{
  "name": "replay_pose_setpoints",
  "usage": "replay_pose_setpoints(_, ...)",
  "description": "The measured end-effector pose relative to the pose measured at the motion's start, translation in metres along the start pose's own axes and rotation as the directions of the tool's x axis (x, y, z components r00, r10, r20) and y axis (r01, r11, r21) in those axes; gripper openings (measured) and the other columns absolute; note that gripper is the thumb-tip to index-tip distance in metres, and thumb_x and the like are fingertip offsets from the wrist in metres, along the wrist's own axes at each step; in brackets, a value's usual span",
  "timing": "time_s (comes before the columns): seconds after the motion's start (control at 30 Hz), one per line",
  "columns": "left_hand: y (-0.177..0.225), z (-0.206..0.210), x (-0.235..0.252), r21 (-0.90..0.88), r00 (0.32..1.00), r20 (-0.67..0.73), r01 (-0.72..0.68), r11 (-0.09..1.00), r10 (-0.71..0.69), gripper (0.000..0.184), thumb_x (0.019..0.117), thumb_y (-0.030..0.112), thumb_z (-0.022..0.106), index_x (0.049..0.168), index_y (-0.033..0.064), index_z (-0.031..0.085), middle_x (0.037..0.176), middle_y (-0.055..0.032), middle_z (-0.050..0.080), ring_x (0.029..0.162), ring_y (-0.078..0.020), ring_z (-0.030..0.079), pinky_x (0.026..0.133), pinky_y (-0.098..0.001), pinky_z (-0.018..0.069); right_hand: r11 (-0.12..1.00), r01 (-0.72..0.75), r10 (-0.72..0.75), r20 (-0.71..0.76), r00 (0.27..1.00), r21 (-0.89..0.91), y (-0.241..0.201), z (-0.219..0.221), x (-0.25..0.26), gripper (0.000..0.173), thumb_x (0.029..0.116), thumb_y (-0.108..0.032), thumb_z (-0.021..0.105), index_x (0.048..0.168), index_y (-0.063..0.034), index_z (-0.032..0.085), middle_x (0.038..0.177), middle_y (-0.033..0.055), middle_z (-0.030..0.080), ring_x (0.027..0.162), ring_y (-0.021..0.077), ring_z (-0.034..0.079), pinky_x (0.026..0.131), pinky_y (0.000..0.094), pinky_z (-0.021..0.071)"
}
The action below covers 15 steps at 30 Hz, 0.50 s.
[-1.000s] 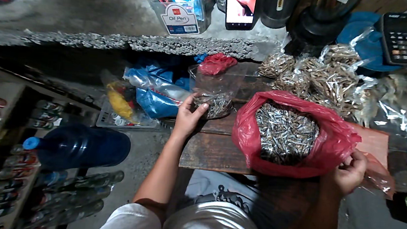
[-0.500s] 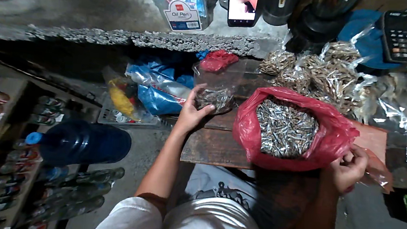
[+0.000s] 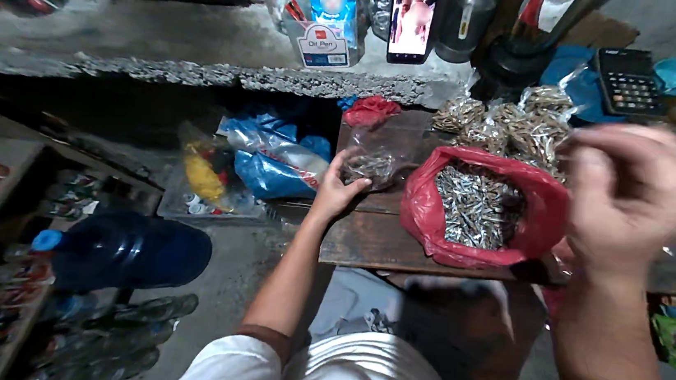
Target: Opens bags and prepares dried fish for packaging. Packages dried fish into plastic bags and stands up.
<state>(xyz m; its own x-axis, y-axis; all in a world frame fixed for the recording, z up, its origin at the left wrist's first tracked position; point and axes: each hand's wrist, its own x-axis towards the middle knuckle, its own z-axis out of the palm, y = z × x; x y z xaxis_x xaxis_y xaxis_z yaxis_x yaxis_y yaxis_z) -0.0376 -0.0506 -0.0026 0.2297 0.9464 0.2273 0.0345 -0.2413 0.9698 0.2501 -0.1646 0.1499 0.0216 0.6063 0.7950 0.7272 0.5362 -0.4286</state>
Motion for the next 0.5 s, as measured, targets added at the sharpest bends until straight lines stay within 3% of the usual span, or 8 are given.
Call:
replay_pose_setpoints(0.07,0.000,-0.001,0.000,-0.003,1.000,0.010,0.005,1.000,-0.005,0.067,0.0868,-0.003,0.072,0.146,-0.0042,0.041,0.132,-0.0139,0.061,0.108,-0.0066,0.064,0.094,-0.0242,0.0532,0.992,0.120,-0.123,0.299,0.946,0.028,-0.009,0.032,0.037,0.026,0.1018,-0.008,0.053,0.107,0.0074,0.072,0.108,0.0215,0.071,0.101,0.0206,0.070,0.092,0.0316,0.0560)
replay_pose_setpoints(0.17,-0.003,-0.001,0.000,-0.010,0.999,0.023,-0.027,1.000,0.027,0.067,0.0864,-0.002,0.071,0.146,-0.0057,0.040,0.130,-0.0155,0.061,0.109,-0.0083,0.064,0.095,-0.0256,0.0532,0.975,0.187,-0.222,0.605,0.764,0.122,-0.015,0.075,0.067,0.024,0.0995,-0.005,0.054,0.107,0.0030,0.075,0.106,0.0190,0.074,0.101,0.0296,0.072,0.094,0.0437,0.0555)
replay_pose_setpoints(0.3,-0.002,-0.001,-0.001,-0.001,1.000,0.029,-0.002,1.000,0.002,0.067,0.0862,-0.003,0.071,0.146,-0.0053,0.041,0.130,-0.0182,0.062,0.109,-0.0108,0.065,0.097,-0.0280,0.0534,0.979,0.196,-0.043,0.899,0.436,-0.048,-0.033,0.104,0.092,0.024,0.1029,-0.006,0.054,0.114,-0.0002,0.074,0.110,0.0192,0.072,0.108,0.0370,0.068,0.098,0.0587,0.0472)
replay_pose_setpoints(0.37,-0.001,-0.002,-0.001,-0.005,0.999,0.043,-0.005,1.000,0.005,0.067,0.0866,-0.004,0.071,0.147,-0.0044,0.042,0.129,-0.0173,0.062,0.108,-0.0103,0.065,0.096,-0.0275,0.0536,0.965,0.250,-0.025,0.918,0.396,-0.081,-0.034,0.114,0.094,0.024,0.1004,-0.003,0.055,0.114,-0.0020,0.074,0.111,0.0178,0.073,0.109,0.0371,0.067,0.099,0.0600,0.0448)
replay_pose_setpoints(0.5,-0.001,-0.002,-0.002,0.004,0.998,0.060,-0.037,0.999,0.036,0.065,0.0867,-0.004,0.071,0.145,-0.0051,0.043,0.130,-0.0174,0.063,0.110,-0.0104,0.065,0.097,-0.0275,0.0532,0.954,0.291,-0.055,0.906,0.420,-0.077,-0.029,0.125,0.089,0.025,0.0962,0.003,0.056,0.109,-0.0039,0.076,0.107,0.0176,0.074,0.104,0.0388,0.069,0.097,0.0629,0.0448)
